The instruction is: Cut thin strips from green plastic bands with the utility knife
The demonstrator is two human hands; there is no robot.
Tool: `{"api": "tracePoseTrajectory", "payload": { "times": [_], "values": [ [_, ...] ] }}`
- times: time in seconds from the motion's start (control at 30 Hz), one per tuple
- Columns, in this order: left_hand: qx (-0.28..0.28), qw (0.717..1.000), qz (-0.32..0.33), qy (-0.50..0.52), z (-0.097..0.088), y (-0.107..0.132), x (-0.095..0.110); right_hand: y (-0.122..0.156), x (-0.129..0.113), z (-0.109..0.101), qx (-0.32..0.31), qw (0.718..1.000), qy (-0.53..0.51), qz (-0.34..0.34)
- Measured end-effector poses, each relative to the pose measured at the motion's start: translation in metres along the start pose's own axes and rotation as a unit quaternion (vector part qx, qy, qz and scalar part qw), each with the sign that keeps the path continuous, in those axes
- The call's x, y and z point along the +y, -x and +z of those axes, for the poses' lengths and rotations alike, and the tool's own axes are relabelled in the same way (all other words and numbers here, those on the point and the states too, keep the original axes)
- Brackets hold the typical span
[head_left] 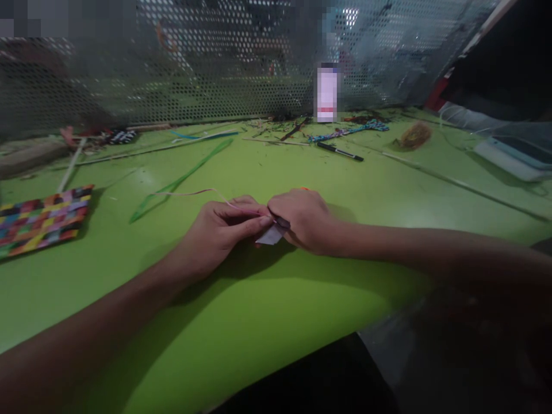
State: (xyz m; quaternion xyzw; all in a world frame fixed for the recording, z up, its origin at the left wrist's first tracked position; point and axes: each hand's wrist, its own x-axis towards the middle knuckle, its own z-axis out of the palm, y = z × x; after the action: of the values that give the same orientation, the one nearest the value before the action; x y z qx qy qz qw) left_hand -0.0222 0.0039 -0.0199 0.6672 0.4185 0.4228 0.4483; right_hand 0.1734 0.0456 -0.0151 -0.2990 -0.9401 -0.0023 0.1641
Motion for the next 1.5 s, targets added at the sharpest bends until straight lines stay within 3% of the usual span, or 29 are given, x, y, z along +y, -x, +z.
{"api": "tracePoseTrajectory", "payload": {
  "times": [0.6, 1.23, 1.5],
  "values": [
    [0.025, 0.999, -0.018, 0.019, 0.0029, 0.0028, 0.0021, 0.0003, 0.0013, -0.0001, 0.005, 1.000, 0.000, 0.007],
    [0.025, 0.999, -0.020, 0.038, 0.0042, 0.0027, 0.0032, 0.0001, 0.0000, -0.0009, -0.019, 1.000, 0.011, 0.020],
    [0.017, 0.999, -0.023, 0.044, 0.0047, 0.0025, 0.0032, 0.0006, 0.0036, -0.0009, 0.000, 1.000, -0.005, 0.022]
  ]
}}
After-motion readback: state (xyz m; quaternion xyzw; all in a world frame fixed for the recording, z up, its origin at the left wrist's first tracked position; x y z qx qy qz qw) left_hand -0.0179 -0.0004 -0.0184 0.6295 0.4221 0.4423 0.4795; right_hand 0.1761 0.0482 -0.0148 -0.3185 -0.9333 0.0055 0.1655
